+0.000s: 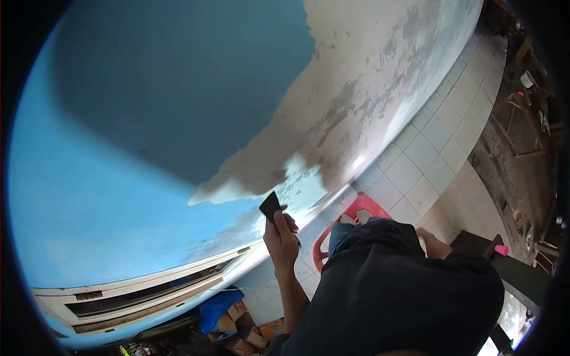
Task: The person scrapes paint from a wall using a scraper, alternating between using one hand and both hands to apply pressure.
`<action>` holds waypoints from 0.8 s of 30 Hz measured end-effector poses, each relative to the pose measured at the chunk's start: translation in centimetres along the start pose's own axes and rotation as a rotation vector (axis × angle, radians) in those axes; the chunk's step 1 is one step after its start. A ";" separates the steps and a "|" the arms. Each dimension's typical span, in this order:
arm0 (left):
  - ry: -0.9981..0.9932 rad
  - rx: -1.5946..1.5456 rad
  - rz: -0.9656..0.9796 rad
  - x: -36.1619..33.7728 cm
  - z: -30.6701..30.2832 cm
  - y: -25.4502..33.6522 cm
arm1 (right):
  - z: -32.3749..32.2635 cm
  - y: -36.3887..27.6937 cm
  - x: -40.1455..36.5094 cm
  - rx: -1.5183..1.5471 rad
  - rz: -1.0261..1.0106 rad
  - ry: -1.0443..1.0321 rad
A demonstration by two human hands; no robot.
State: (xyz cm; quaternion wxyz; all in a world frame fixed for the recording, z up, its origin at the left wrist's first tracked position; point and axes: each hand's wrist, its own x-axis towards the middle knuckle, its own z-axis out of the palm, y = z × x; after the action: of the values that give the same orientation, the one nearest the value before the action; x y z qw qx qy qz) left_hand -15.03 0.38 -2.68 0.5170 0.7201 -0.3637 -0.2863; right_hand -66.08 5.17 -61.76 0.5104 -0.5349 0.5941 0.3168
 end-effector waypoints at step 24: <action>0.176 0.240 0.213 5.5 3.2 13.4 | -28.3 -52.2 -42.5 0.426 -1.180 1.168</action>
State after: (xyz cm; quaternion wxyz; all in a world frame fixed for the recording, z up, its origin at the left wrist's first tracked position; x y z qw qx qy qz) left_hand -17.44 -8.50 8.93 0.4845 0.7562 -0.4229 -0.1206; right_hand -27.60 -19.55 -4.87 0.2937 -0.7266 0.4330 -0.4454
